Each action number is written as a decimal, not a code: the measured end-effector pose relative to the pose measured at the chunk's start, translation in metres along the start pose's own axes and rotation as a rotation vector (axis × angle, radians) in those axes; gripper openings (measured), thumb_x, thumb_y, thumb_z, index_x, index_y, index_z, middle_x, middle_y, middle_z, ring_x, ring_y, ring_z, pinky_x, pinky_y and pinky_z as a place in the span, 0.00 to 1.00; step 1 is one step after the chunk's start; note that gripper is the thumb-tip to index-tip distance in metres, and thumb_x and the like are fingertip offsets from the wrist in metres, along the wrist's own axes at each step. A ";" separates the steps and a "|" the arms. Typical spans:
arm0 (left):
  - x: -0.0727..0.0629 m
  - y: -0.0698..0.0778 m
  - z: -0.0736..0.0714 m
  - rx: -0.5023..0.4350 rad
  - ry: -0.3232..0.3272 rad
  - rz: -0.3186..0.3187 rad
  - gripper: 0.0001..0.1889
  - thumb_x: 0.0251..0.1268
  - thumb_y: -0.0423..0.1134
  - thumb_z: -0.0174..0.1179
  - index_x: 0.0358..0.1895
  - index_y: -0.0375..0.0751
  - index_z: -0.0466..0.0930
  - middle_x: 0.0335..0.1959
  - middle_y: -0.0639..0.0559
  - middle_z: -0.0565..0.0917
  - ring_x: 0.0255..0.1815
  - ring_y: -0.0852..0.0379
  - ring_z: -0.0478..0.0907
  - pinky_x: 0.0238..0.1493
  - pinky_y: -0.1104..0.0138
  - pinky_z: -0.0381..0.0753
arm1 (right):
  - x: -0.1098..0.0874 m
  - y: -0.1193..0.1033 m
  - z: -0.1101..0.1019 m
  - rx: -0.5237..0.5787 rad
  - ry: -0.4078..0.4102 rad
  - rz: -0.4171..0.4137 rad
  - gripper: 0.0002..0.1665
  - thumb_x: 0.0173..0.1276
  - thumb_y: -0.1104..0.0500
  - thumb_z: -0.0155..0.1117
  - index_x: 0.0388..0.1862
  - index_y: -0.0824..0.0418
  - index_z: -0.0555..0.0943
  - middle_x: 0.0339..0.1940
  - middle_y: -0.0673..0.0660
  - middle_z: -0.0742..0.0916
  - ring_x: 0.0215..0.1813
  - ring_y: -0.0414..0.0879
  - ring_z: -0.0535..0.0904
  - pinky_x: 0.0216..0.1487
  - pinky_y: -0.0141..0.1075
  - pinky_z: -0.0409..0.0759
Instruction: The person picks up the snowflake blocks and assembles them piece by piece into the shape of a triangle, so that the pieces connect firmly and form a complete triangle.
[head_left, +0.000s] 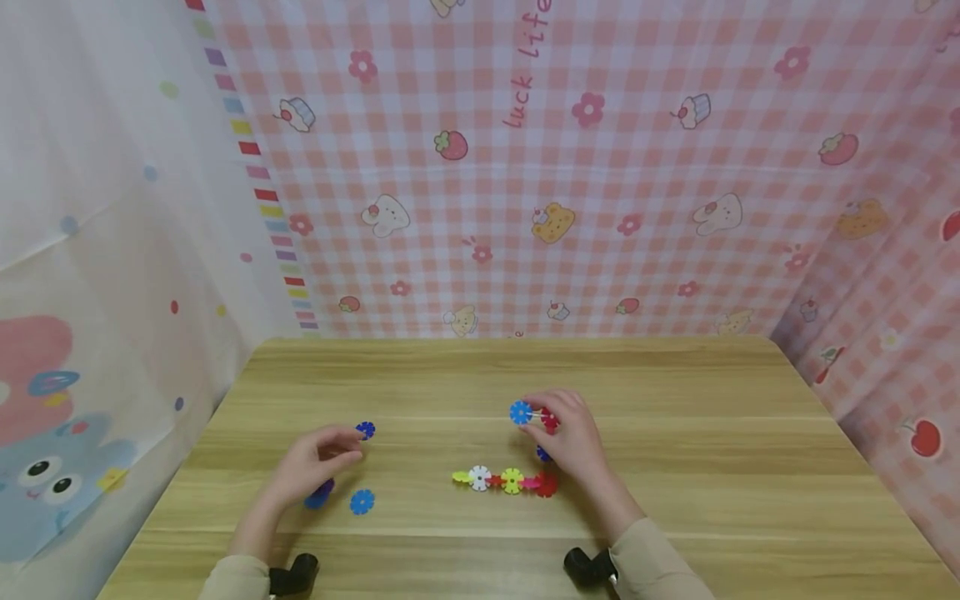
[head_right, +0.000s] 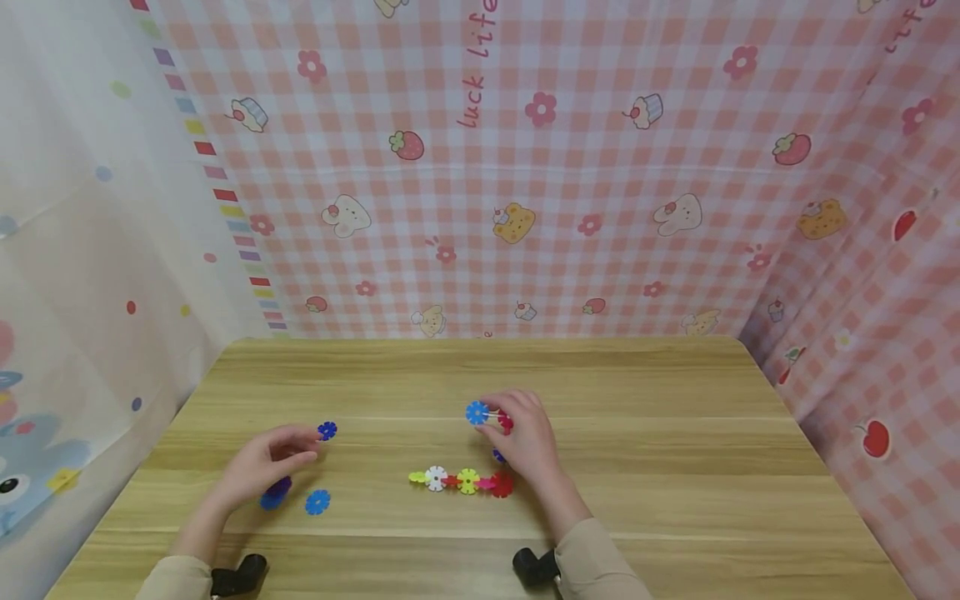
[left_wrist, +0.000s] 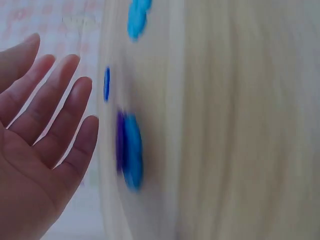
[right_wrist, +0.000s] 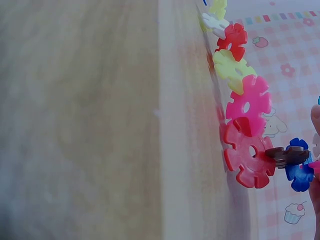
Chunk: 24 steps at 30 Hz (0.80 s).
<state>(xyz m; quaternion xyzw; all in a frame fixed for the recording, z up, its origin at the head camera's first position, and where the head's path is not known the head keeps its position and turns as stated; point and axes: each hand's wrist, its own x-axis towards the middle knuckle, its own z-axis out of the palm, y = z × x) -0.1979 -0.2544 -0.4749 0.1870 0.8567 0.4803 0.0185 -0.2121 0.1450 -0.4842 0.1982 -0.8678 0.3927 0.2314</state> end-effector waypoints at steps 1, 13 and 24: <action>-0.003 -0.003 -0.004 -0.005 0.002 -0.007 0.15 0.65 0.32 0.65 0.52 0.27 0.80 0.42 0.40 0.86 0.41 0.61 0.82 0.44 0.69 0.82 | 0.000 0.000 0.000 -0.002 0.001 -0.001 0.23 0.53 0.63 0.80 0.48 0.62 0.85 0.43 0.52 0.87 0.50 0.50 0.77 0.53 0.47 0.76; -0.034 -0.023 -0.039 0.139 -0.114 0.016 0.28 0.51 0.40 0.76 0.56 0.33 0.81 0.53 0.42 0.84 0.55 0.62 0.77 0.58 0.77 0.67 | -0.001 0.000 -0.001 -0.004 0.006 0.004 0.23 0.53 0.63 0.81 0.48 0.60 0.85 0.43 0.52 0.87 0.51 0.50 0.77 0.52 0.47 0.77; -0.031 -0.037 -0.042 0.292 -0.157 0.049 0.27 0.47 0.45 0.77 0.53 0.41 0.83 0.51 0.48 0.80 0.53 0.55 0.74 0.56 0.66 0.74 | -0.001 0.000 -0.001 0.001 0.013 -0.005 0.23 0.52 0.63 0.81 0.48 0.59 0.85 0.43 0.52 0.87 0.50 0.49 0.77 0.51 0.47 0.77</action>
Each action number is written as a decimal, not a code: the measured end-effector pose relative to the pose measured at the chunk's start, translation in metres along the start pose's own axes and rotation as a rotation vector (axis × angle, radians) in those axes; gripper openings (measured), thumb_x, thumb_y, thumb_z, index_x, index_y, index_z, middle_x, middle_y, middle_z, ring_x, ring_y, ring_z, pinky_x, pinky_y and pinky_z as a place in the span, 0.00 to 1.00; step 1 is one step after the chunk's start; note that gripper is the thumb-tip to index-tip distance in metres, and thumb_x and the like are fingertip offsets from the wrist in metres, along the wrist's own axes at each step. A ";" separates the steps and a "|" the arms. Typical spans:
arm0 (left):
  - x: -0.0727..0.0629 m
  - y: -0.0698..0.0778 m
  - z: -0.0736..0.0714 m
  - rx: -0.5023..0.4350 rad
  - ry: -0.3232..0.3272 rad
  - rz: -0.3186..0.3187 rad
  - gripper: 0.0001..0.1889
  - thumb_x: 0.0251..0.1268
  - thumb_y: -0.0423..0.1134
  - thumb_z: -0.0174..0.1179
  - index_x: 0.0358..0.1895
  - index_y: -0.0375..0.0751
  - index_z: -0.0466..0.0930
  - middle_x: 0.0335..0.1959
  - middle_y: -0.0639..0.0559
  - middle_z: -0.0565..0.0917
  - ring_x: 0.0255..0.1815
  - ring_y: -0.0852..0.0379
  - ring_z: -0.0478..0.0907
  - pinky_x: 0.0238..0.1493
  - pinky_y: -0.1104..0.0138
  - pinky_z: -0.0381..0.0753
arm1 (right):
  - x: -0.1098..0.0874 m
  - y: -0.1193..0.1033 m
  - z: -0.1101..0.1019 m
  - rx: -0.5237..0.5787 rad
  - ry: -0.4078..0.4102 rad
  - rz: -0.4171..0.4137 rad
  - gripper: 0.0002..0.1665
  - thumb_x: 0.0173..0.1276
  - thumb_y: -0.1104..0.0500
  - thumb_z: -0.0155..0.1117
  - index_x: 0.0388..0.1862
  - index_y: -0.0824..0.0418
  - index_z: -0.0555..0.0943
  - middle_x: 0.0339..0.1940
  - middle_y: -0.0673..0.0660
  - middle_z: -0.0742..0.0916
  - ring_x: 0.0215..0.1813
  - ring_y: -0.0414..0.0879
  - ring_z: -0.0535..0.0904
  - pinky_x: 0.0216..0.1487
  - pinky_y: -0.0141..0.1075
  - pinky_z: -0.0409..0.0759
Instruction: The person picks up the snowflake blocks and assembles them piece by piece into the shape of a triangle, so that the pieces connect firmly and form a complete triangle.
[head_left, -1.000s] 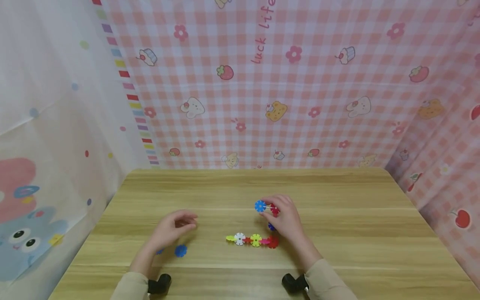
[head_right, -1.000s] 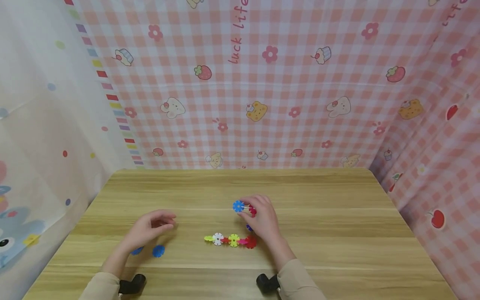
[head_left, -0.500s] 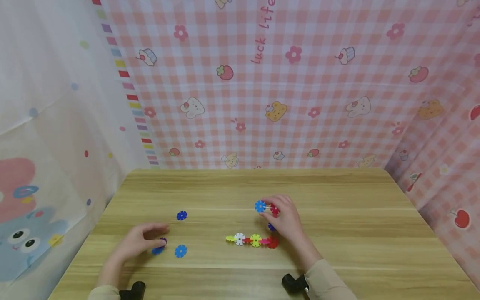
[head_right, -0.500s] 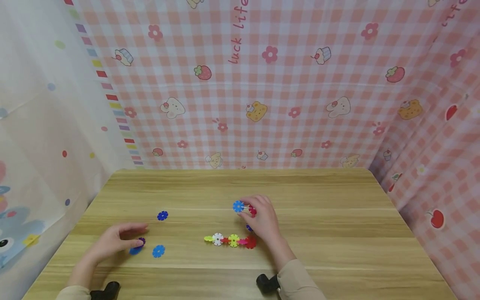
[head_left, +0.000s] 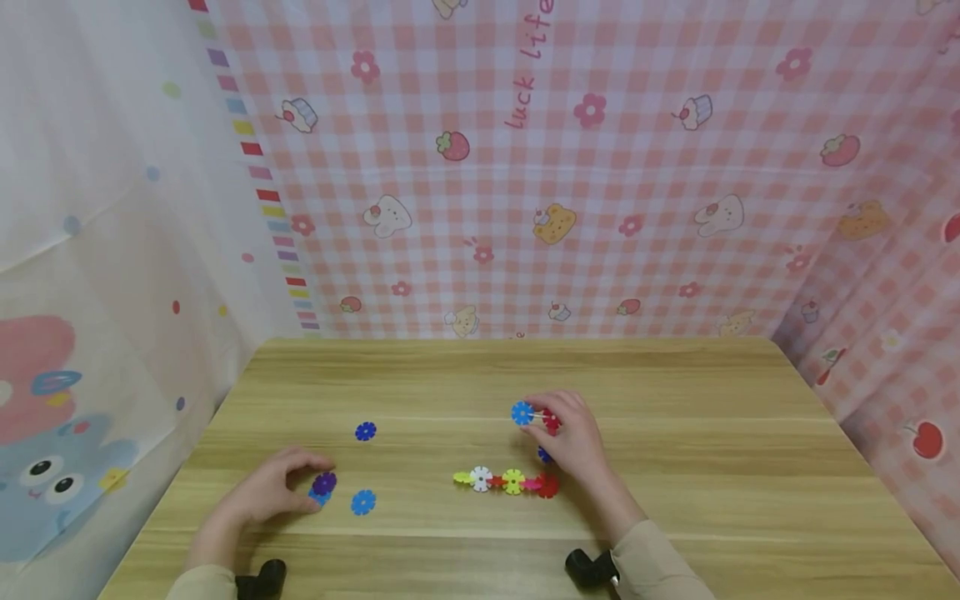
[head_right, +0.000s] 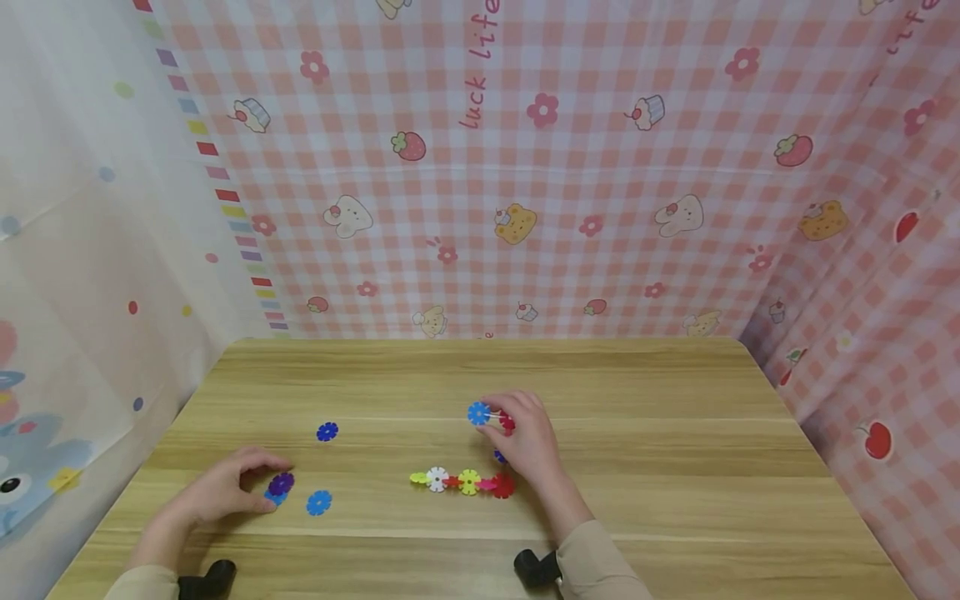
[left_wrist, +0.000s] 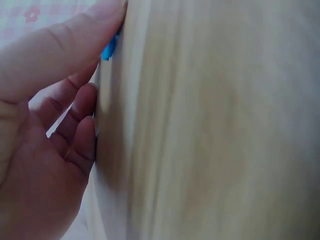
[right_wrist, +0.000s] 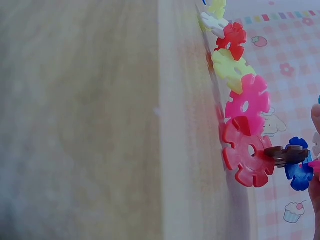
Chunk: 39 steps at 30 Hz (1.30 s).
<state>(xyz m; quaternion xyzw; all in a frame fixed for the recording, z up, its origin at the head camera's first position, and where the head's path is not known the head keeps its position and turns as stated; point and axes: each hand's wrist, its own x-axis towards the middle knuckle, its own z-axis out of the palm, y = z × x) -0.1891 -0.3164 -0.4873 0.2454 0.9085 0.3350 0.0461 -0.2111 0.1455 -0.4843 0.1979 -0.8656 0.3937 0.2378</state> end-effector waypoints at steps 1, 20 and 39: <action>0.002 -0.001 0.001 -0.018 -0.006 -0.008 0.26 0.49 0.44 0.77 0.53 0.41 0.83 0.50 0.48 0.80 0.52 0.55 0.75 0.55 0.66 0.75 | 0.000 0.000 0.000 -0.002 0.000 -0.002 0.23 0.52 0.63 0.81 0.48 0.59 0.85 0.43 0.52 0.87 0.50 0.49 0.78 0.52 0.47 0.77; 0.018 0.003 0.007 -0.116 0.160 -0.203 0.03 0.67 0.32 0.64 0.39 0.40 0.86 0.40 0.51 0.85 0.44 0.54 0.78 0.48 0.64 0.77 | -0.001 0.000 -0.001 0.001 -0.009 0.021 0.23 0.53 0.63 0.80 0.49 0.58 0.85 0.45 0.52 0.87 0.52 0.50 0.78 0.55 0.48 0.76; 0.051 0.057 0.019 -0.325 0.236 -0.186 0.07 0.66 0.25 0.61 0.44 0.25 0.83 0.35 0.40 0.86 0.33 0.51 0.84 0.34 0.65 0.86 | -0.001 0.000 0.000 0.007 -0.006 0.027 0.22 0.54 0.63 0.80 0.49 0.59 0.85 0.43 0.52 0.87 0.50 0.49 0.78 0.53 0.47 0.78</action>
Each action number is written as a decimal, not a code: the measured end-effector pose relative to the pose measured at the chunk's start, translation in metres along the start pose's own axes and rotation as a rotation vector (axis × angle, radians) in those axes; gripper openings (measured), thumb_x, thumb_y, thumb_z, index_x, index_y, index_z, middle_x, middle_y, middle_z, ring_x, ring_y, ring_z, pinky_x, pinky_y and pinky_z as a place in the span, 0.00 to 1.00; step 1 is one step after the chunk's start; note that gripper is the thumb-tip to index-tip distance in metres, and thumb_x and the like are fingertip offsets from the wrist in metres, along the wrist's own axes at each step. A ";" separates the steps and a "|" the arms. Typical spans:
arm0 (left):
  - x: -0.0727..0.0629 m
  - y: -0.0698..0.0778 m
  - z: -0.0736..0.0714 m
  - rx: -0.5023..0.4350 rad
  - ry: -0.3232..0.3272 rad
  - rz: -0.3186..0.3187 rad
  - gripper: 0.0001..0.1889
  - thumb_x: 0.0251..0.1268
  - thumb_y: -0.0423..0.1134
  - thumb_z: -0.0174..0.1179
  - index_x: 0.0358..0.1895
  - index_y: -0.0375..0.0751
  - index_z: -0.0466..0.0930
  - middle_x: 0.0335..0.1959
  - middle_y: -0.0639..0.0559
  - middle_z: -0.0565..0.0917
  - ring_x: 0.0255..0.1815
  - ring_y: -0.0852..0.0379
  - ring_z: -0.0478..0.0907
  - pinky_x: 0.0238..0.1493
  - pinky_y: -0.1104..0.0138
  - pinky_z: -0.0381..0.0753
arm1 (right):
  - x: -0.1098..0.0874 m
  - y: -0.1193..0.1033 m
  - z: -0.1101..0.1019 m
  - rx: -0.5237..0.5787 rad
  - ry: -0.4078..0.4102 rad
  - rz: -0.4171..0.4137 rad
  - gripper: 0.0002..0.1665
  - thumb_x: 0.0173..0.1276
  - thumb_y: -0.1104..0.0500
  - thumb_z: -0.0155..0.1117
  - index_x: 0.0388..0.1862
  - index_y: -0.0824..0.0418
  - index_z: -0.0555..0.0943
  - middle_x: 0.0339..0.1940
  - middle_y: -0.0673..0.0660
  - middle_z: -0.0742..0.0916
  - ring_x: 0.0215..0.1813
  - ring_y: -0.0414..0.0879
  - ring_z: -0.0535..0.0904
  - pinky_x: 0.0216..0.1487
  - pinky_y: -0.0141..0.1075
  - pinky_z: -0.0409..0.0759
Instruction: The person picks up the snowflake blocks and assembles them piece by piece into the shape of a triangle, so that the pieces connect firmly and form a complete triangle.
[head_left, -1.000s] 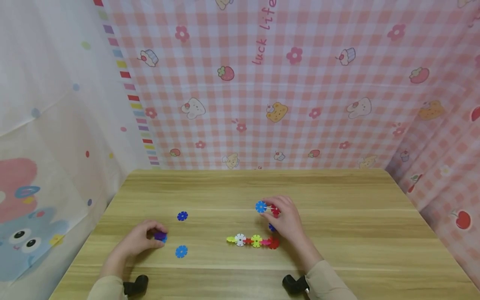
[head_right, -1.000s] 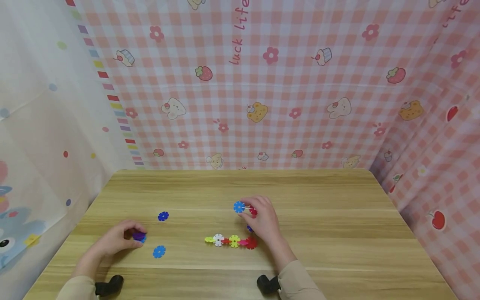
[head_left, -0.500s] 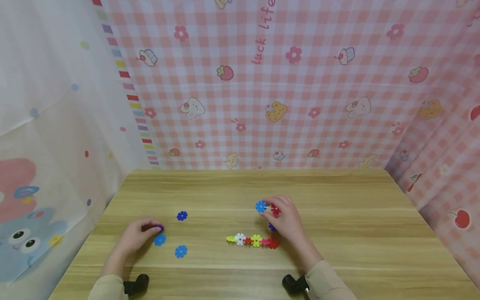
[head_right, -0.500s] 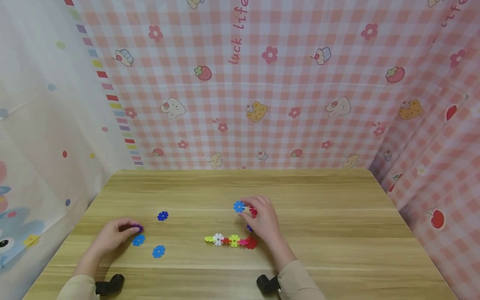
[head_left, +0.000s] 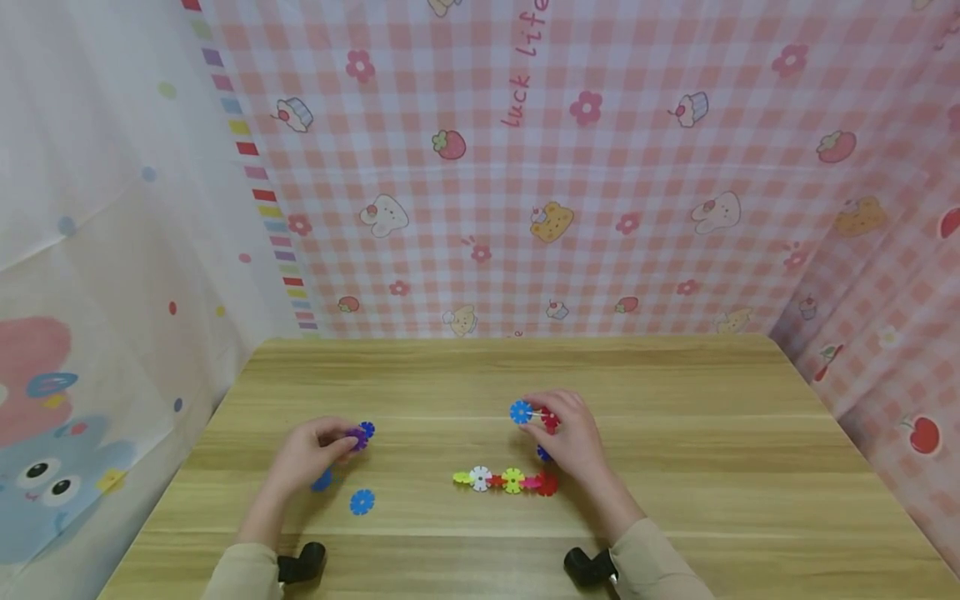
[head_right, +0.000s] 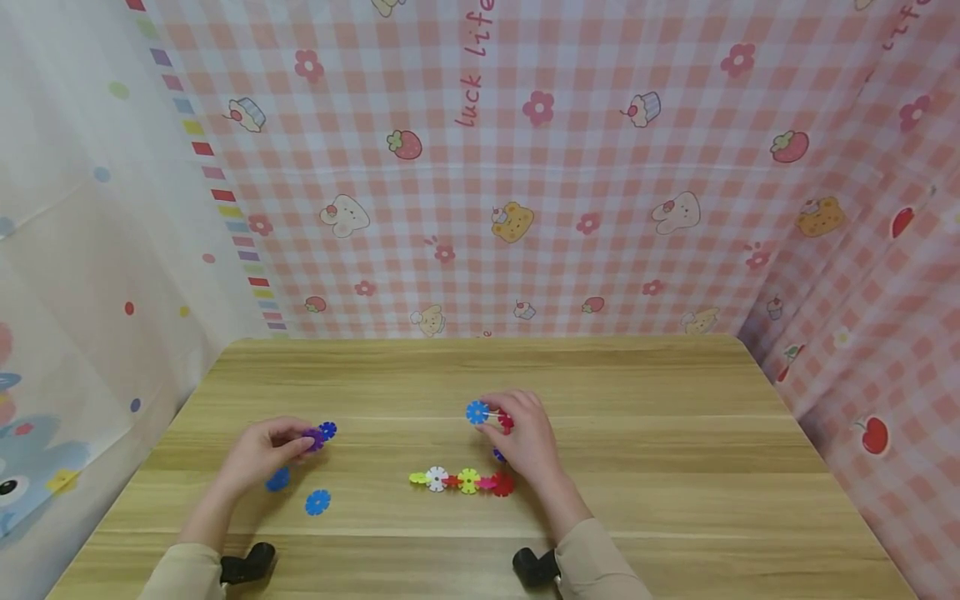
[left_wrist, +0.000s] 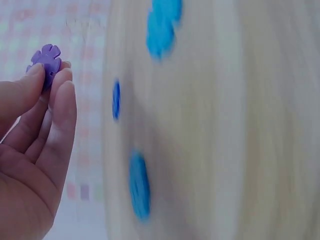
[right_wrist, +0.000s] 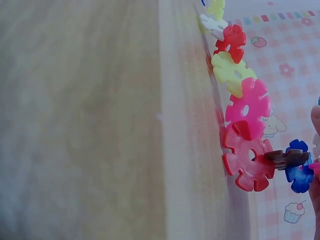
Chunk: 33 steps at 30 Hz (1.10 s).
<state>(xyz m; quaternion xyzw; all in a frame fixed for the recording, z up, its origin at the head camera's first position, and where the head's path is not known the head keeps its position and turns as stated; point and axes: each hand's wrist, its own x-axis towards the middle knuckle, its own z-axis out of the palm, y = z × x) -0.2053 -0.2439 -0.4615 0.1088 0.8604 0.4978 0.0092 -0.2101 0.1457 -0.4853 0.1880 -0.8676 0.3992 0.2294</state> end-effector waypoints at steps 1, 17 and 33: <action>0.002 0.003 0.005 -0.008 0.002 0.009 0.07 0.66 0.25 0.62 0.44 0.25 0.83 0.34 0.41 0.86 0.32 0.52 0.84 0.34 0.64 0.86 | 0.000 0.000 0.000 0.003 -0.001 0.003 0.22 0.54 0.63 0.80 0.49 0.59 0.85 0.43 0.52 0.87 0.50 0.49 0.78 0.53 0.47 0.78; 0.032 0.055 0.096 -0.108 0.016 0.060 0.08 0.62 0.25 0.64 0.43 0.31 0.85 0.33 0.45 0.87 0.33 0.49 0.84 0.34 0.66 0.85 | 0.000 0.000 0.001 0.001 -0.001 0.023 0.22 0.54 0.64 0.79 0.50 0.58 0.85 0.43 0.51 0.86 0.51 0.48 0.77 0.52 0.46 0.78; 0.051 0.088 0.146 -0.113 0.105 0.098 0.04 0.61 0.28 0.67 0.37 0.35 0.89 0.34 0.46 0.88 0.32 0.54 0.85 0.33 0.69 0.84 | 0.000 -0.002 0.001 -0.004 -0.002 0.023 0.22 0.54 0.63 0.80 0.49 0.58 0.86 0.44 0.52 0.87 0.51 0.49 0.77 0.54 0.46 0.77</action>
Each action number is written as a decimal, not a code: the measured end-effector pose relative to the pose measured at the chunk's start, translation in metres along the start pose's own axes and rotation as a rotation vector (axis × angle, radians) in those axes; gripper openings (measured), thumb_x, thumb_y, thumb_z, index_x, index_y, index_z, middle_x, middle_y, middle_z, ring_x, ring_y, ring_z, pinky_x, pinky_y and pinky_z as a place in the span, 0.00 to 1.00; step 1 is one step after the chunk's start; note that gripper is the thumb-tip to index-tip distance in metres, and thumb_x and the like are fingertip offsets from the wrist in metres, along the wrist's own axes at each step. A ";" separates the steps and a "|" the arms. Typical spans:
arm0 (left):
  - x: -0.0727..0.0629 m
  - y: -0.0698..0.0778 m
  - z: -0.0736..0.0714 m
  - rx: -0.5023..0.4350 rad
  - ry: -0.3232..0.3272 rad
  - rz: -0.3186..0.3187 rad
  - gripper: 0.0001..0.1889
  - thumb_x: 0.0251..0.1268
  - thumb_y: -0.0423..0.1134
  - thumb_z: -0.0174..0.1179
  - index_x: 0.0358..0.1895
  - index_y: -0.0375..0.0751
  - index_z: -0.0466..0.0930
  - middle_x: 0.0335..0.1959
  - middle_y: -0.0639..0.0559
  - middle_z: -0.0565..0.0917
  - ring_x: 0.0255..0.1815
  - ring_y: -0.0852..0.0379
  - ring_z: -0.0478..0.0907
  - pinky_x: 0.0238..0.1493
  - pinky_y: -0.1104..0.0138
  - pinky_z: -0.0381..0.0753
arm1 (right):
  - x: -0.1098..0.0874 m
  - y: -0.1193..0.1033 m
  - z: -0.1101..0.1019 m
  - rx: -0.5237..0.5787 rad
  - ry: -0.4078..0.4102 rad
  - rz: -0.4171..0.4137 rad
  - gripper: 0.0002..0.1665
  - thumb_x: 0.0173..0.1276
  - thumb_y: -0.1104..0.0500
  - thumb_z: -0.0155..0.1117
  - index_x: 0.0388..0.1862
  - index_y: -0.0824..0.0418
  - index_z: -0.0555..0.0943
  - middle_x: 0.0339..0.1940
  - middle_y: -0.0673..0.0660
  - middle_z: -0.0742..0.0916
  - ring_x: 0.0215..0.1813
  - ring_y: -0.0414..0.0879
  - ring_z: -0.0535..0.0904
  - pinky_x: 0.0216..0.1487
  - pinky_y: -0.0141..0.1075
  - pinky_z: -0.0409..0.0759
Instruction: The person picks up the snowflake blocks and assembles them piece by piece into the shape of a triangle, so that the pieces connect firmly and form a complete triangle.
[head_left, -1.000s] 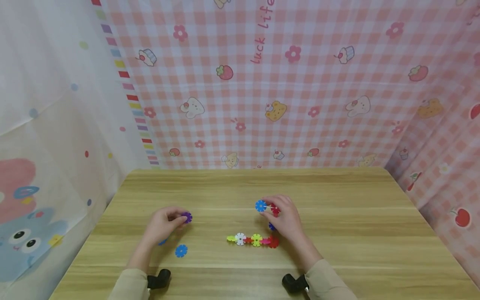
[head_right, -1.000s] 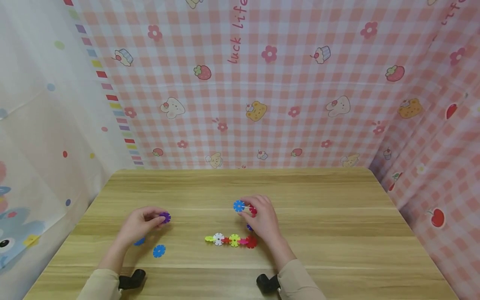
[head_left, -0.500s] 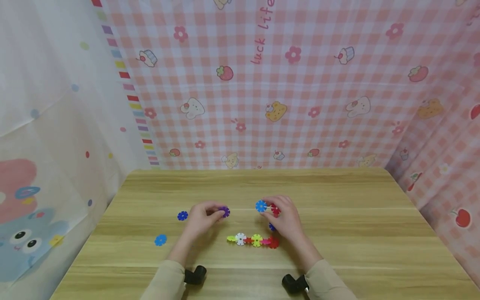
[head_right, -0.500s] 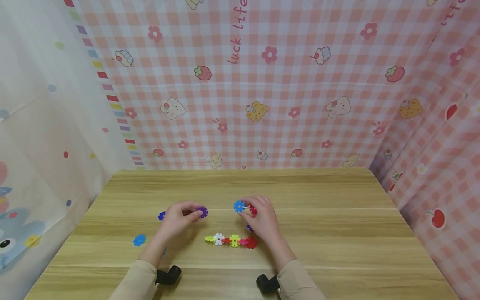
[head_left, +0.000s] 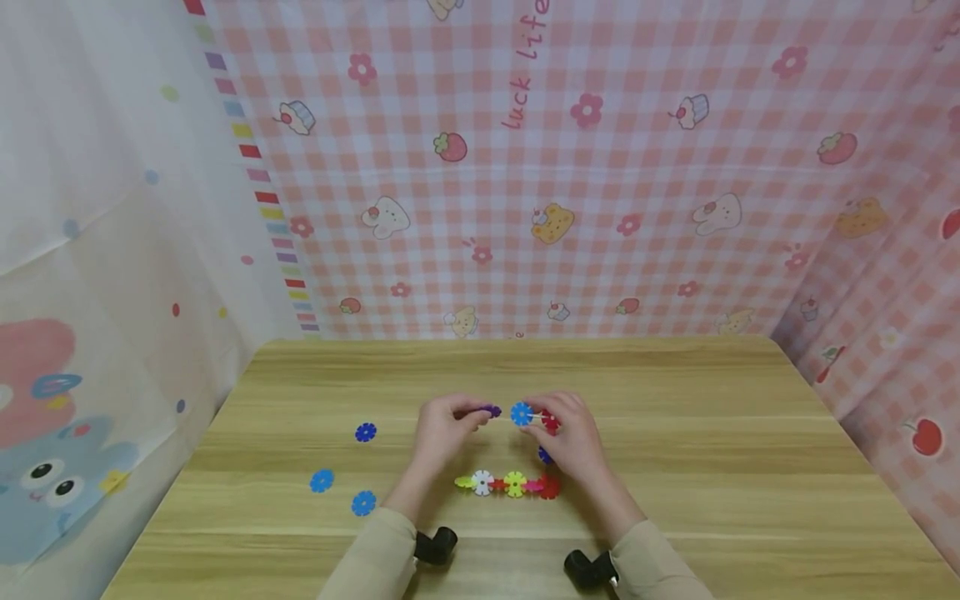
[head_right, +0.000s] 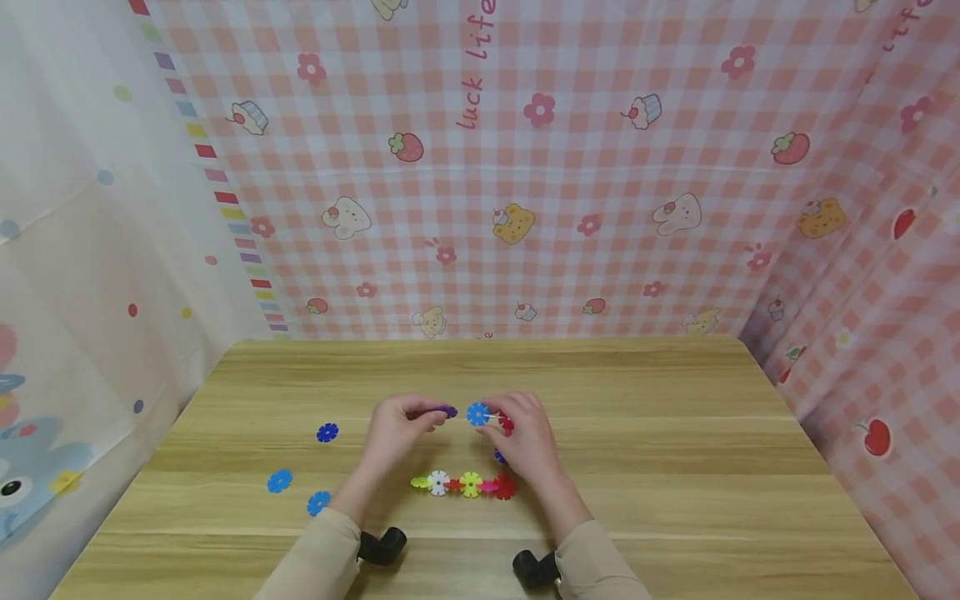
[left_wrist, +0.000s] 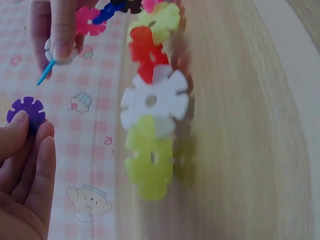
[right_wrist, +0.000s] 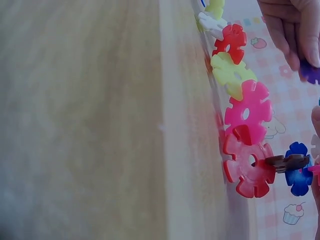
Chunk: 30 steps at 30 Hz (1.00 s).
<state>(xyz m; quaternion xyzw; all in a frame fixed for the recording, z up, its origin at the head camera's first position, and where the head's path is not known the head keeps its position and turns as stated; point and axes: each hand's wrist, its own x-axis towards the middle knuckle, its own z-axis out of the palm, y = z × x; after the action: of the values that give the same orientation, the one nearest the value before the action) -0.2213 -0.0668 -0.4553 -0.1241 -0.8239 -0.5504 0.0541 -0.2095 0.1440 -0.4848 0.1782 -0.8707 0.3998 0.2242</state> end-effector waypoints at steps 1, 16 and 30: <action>0.000 0.001 0.002 0.011 0.004 0.012 0.03 0.61 0.28 0.68 0.37 0.35 0.89 0.33 0.46 0.88 0.31 0.55 0.85 0.33 0.69 0.84 | 0.000 0.000 0.000 0.001 0.001 -0.003 0.22 0.54 0.63 0.80 0.49 0.58 0.86 0.44 0.52 0.87 0.51 0.49 0.77 0.54 0.47 0.77; 0.003 0.006 0.016 0.189 0.014 0.218 0.03 0.60 0.29 0.68 0.33 0.40 0.89 0.32 0.51 0.88 0.34 0.57 0.85 0.37 0.71 0.83 | 0.000 -0.002 0.002 0.013 0.017 -0.041 0.20 0.54 0.64 0.79 0.47 0.62 0.87 0.44 0.55 0.87 0.51 0.51 0.77 0.50 0.46 0.78; 0.003 0.001 0.023 0.188 0.076 0.271 0.03 0.57 0.27 0.69 0.30 0.38 0.88 0.31 0.48 0.88 0.33 0.54 0.85 0.34 0.72 0.83 | 0.001 0.003 0.010 0.018 0.107 -0.151 0.20 0.51 0.70 0.79 0.45 0.65 0.86 0.41 0.58 0.87 0.47 0.54 0.78 0.48 0.47 0.76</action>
<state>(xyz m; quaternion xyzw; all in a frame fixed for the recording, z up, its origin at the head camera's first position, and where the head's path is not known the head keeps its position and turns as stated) -0.2231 -0.0450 -0.4625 -0.2075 -0.8447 -0.4630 0.1700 -0.2143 0.1381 -0.4913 0.2236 -0.8380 0.3986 0.2981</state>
